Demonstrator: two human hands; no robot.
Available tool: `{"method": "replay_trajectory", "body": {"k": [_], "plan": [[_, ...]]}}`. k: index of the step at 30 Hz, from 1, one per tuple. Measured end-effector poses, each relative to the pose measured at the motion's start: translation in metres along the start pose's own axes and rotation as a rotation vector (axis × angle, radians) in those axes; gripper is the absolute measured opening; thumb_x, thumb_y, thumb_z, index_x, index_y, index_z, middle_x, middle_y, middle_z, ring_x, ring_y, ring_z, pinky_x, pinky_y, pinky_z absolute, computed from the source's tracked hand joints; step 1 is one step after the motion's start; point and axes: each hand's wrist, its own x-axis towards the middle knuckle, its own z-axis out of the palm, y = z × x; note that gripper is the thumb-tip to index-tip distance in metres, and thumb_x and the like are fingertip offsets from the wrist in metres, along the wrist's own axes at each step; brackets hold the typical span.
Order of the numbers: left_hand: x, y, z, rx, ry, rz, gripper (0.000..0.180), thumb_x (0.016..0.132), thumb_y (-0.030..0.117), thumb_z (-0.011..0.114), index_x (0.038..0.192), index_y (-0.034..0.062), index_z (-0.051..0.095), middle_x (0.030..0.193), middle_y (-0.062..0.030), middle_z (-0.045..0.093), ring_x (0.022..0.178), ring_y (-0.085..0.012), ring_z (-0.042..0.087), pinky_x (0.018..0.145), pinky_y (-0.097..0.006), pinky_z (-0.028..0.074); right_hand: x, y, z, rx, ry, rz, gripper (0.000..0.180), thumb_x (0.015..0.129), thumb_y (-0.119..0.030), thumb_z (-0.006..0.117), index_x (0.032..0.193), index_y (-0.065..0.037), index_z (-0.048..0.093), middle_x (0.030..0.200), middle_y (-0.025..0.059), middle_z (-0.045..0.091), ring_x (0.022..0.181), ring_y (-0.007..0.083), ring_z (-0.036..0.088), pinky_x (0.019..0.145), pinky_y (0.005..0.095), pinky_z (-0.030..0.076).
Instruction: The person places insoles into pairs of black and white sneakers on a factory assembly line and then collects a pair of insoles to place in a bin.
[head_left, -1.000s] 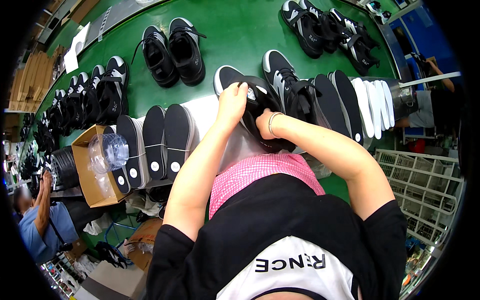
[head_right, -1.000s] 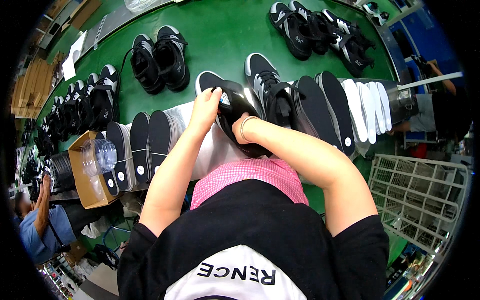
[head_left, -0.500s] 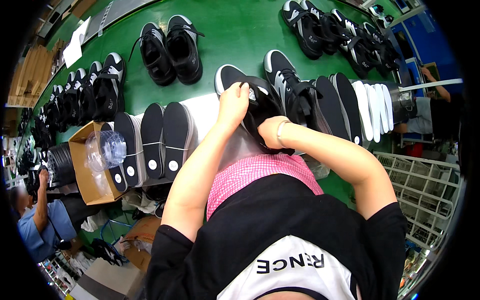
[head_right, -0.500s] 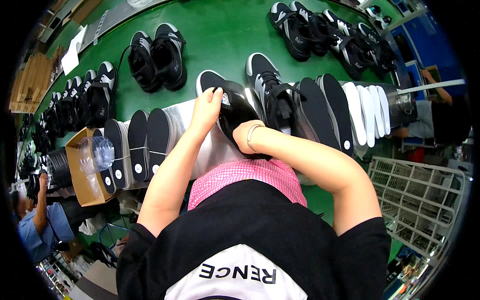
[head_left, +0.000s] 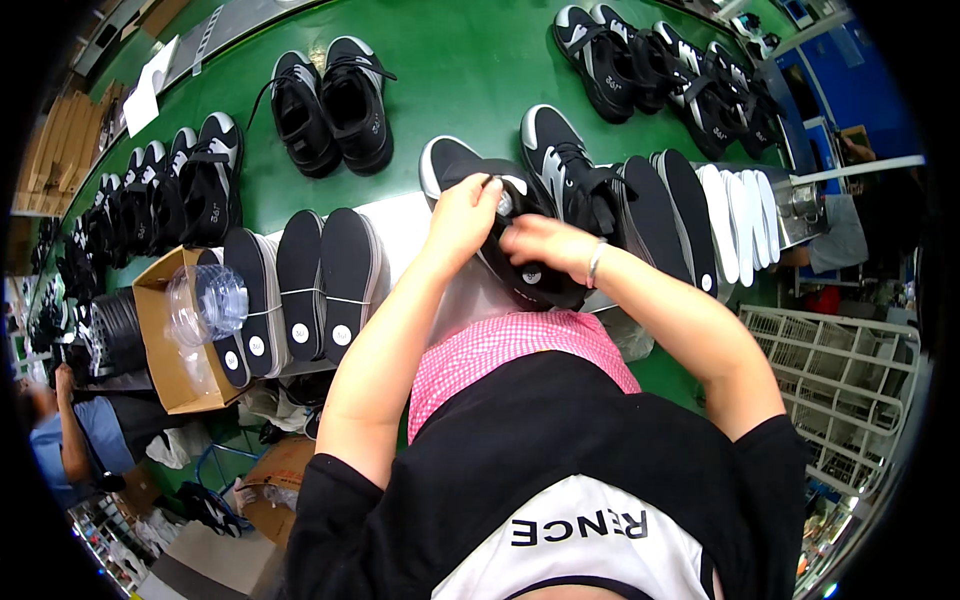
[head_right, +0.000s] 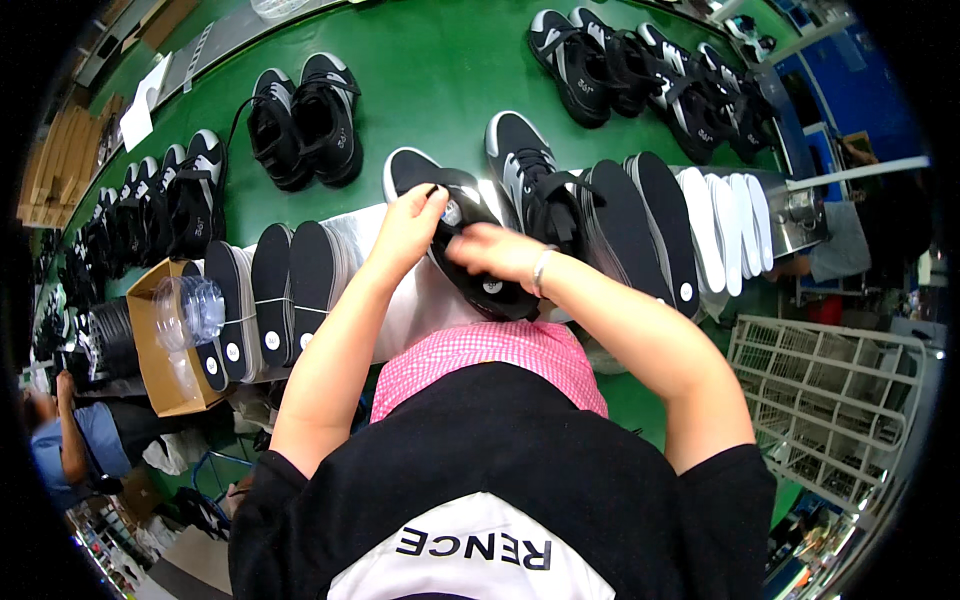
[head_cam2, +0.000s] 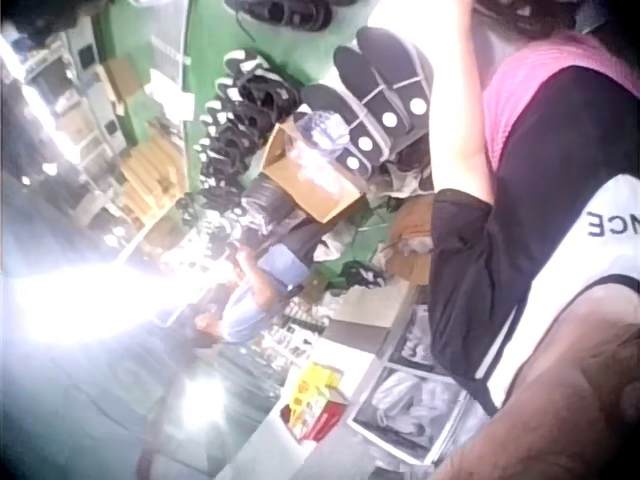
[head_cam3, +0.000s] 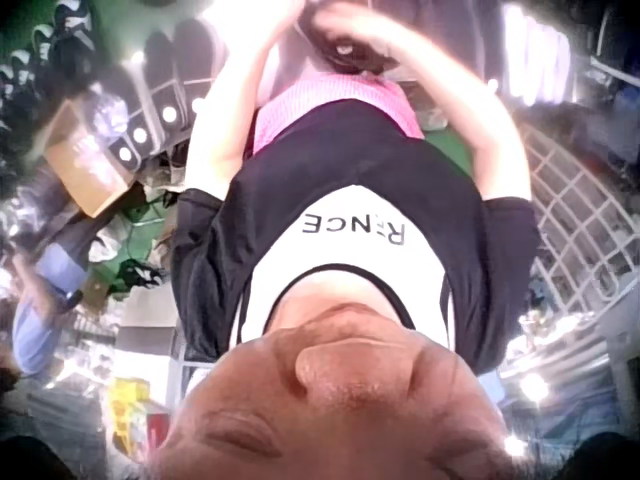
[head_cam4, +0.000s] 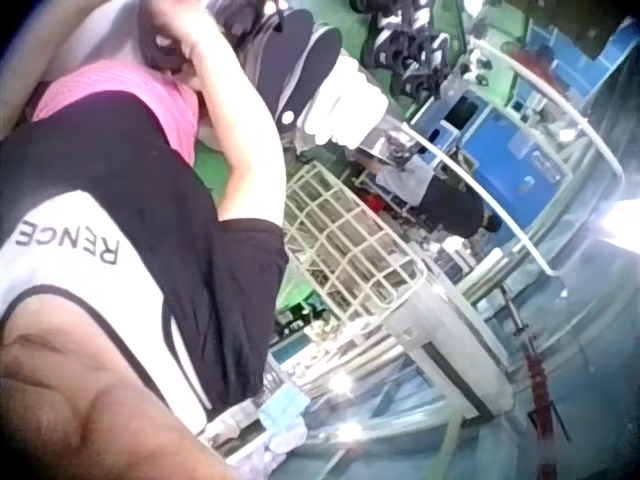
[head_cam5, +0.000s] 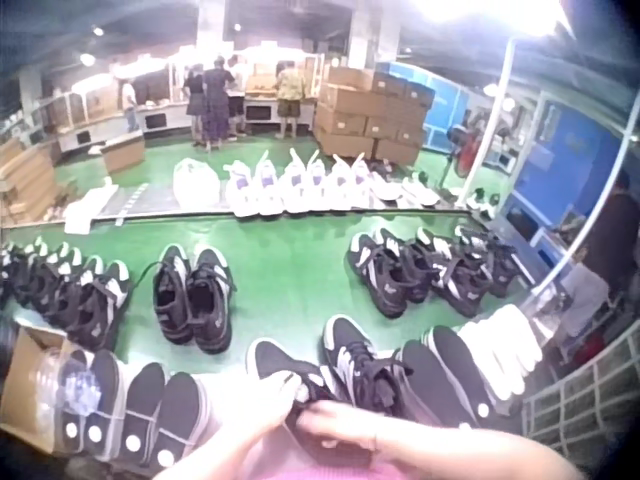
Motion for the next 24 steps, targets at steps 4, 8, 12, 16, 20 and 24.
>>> {"method": "replay_trajectory", "body": {"k": [4, 8, 12, 16, 20, 24], "plan": [[-0.008, 0.019, 0.003, 0.12, -0.085, 0.046, 0.026, 0.086, 0.02, 0.048, 0.092, -0.0029, 0.058, 0.077, -0.0082, 0.062, 0.071, -0.0113, 0.055, 0.066, -0.026, 0.043, 0.0, 0.013, 0.012, 0.408, 0.405, -0.017, 0.032, 0.082, -0.029, 0.06, 0.097, -0.001, 0.057, 0.087, 0.0089, 0.06, 0.075, 0.0174, 0.055, 0.071, 0.0267, 0.043], [-0.008, 0.028, 0.005, 0.193, -0.04, 0.039, 0.028, 0.085, 0.025, 0.046, 0.09, -0.0001, 0.057, 0.076, -0.0146, 0.061, 0.073, -0.0247, 0.056, 0.065, -0.035, 0.043, 0.011, 0.024, 0.007, 0.499, 0.484, -0.087, 0.018, 0.08, -0.021, 0.063, 0.077, -0.005, 0.058, 0.067, 0.0016, 0.055, 0.065, 0.0119, 0.053, 0.065, 0.0212, 0.041], [-0.002, 0.021, 0.004, 0.158, 0.02, 0.068, 0.027, 0.084, 0.026, 0.047, 0.09, 0.0029, 0.059, 0.08, -0.0184, 0.061, 0.079, -0.0348, 0.058, 0.068, -0.039, 0.044, 0.001, 0.015, 0.002, 0.549, 0.32, -0.123, 0.019, 0.081, -0.021, 0.061, 0.072, -0.006, 0.056, 0.064, 0.0003, 0.053, 0.067, 0.012, 0.053, 0.066, 0.0228, 0.041], [-0.002, 0.017, -0.024, 0.255, 0.207, 0.165, 0.019, 0.083, 0.018, 0.05, 0.091, 0.0039, 0.06, 0.082, -0.0174, 0.061, 0.078, -0.0331, 0.059, 0.067, -0.038, 0.046, -0.024, 0.012, 0.002, 0.572, 0.005, -0.288, 0.016, 0.083, -0.017, 0.056, 0.075, -0.004, 0.056, 0.068, 0.0008, 0.054, 0.069, 0.0134, 0.052, 0.07, 0.0248, 0.04], [-0.05, 0.052, -0.026, 0.506, 0.341, 0.477, 0.027, 0.079, 0.018, 0.058, 0.102, 0.004, 0.054, 0.095, -0.0144, 0.057, 0.089, -0.0311, 0.054, 0.078, -0.039, 0.043, -0.062, 0.003, 0.011, -0.079, 0.398, -0.252, 0.019, 0.082, -0.019, 0.058, 0.081, 0.0, 0.061, 0.072, -0.001, 0.056, 0.065, 0.0066, 0.049, 0.059, 0.0229, 0.04], [-0.081, 0.086, -0.01, 0.117, -0.193, 0.275, 0.023, 0.08, 0.017, 0.057, 0.097, 0.0018, 0.055, 0.088, -0.0136, 0.059, 0.083, -0.0278, 0.058, 0.073, -0.035, 0.045, -0.086, 0.008, 0.015, -0.148, 0.377, -0.437, 0.012, 0.082, -0.011, 0.055, 0.079, 0.001, 0.058, 0.069, 0.0021, 0.053, 0.064, 0.0082, 0.049, 0.057, 0.0217, 0.04]]}}
